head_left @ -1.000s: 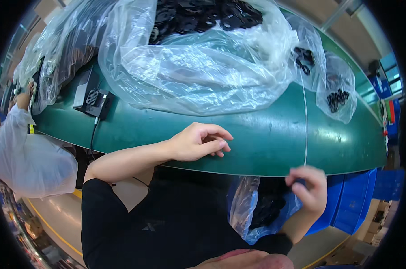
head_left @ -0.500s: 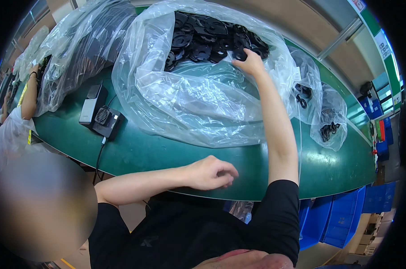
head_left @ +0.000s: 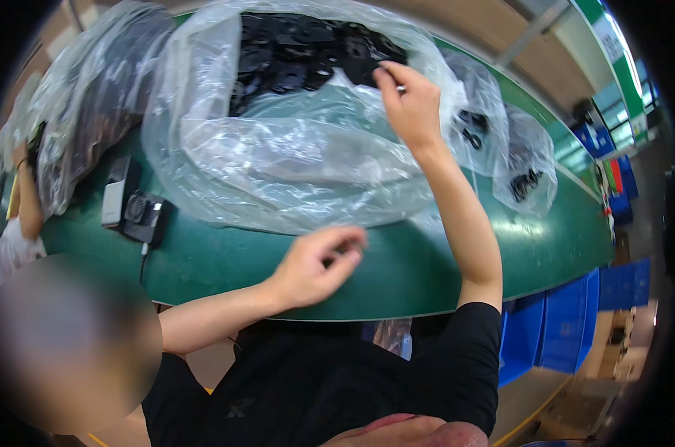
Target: Assembling a black plastic housing with a circular ring component at a factory workstation.
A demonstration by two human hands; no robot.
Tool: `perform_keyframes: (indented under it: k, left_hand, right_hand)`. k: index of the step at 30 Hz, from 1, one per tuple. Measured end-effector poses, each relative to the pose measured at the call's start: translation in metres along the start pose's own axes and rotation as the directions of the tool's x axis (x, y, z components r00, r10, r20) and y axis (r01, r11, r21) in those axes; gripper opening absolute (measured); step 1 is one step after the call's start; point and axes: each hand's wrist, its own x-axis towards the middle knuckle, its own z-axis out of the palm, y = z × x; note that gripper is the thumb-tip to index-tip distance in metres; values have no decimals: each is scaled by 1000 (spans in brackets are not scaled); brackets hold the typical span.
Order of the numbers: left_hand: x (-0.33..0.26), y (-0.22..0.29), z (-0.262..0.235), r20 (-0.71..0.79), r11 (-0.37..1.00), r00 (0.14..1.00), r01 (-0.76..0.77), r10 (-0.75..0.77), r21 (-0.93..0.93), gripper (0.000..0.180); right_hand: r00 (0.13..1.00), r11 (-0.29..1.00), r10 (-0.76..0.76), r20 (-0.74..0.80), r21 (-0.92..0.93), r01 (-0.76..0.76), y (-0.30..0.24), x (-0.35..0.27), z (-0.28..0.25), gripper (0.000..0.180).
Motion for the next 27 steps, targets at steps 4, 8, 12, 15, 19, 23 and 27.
perform_keyframes:
  k: [4, 8, 12, 15, 19, 23, 27]
  left_hand:
    - [-3, 3, -10, -279, 937, 914, -220, 295, 271, 65]
    - [-1, 8, 1, -24, 977, 988, -145, 150, 155, 43]
    - [-8, 9, 10, 296, 980, 943, 184, -155, -73, 20]
    - [-8, 4, 14, 260, 890, 948, 274, -185, -364, 18]
    - [4, -5, 16, 237, 832, 949, 298, -207, -467, 23]
    - [10, -1, 14, 223, 768, 918, 396, -327, -503, 24]
    - [9, -8, 9, 248, 758, 885, 465, -394, -457, 22]
  right_hand:
    - [825, 915, 182, 536, 214, -341, -69, -50, -78, 12]
    - [662, 852, 89, 744, 287, -438, -92, -99, -112, 14]
    - [547, 784, 146, 824, 240, -572, -82, -104, -124, 16]
    - [615, 644, 493, 615, 217, -733, -2, -89, -133, 17]
    - [869, 781, 495, 6, -442, -441, 161, -96, -162, 24]
    - [826, 623, 561, -60, -626, -469, 198, -93, -148, 24]
    - [751, 476, 654, -94, -720, -504, 197, -90, -136, 23]
